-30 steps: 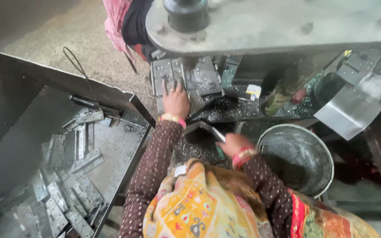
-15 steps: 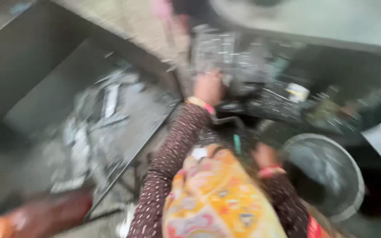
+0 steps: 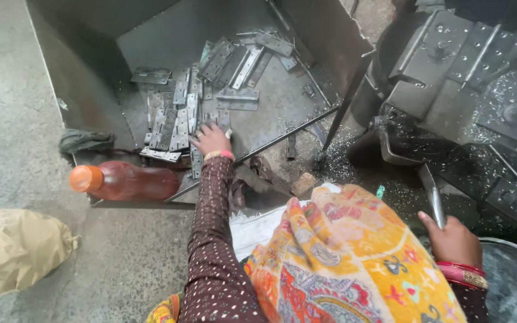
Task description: The person picks up metal hinge plates from a container, positions them individually in a punching machine, and uses a hand-operated lever to press holes into the metal before dropping the finished parts into a bucket.
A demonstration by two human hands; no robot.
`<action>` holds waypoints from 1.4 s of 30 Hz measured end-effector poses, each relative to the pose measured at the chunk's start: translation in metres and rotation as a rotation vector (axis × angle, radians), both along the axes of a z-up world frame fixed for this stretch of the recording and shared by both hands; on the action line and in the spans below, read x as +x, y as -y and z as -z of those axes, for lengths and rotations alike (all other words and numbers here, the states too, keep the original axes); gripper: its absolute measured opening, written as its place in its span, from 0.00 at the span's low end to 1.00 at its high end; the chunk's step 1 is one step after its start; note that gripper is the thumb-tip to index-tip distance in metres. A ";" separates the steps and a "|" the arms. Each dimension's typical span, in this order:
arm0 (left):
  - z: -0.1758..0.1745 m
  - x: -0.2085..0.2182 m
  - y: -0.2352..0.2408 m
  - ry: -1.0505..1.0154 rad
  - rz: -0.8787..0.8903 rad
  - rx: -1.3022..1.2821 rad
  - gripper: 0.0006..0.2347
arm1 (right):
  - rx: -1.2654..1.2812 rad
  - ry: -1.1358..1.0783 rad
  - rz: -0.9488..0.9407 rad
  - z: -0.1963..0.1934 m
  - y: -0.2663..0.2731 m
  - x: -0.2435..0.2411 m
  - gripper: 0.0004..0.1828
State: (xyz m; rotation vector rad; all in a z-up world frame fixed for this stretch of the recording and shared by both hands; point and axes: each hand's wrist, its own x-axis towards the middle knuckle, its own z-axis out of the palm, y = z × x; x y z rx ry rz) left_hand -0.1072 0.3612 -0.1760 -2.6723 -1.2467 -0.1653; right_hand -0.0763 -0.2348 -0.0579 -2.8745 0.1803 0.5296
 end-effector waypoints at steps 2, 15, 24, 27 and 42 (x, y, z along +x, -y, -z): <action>0.012 -0.009 0.008 0.019 0.085 0.016 0.27 | -0.004 -0.022 0.028 -0.004 0.002 -0.003 0.36; 0.019 0.028 0.047 -0.184 0.084 -0.131 0.18 | -0.022 -0.050 0.034 -0.003 0.000 0.001 0.37; 0.013 0.038 0.060 0.055 0.245 -0.061 0.12 | 0.017 -0.053 0.054 -0.005 -0.001 -0.001 0.36; 0.004 0.045 0.025 0.091 0.132 -0.105 0.21 | 0.026 -0.042 0.060 -0.008 -0.003 -0.002 0.36; -0.084 0.043 0.069 0.251 0.491 -0.570 0.13 | 0.077 0.004 0.105 0.006 -0.008 -0.004 0.33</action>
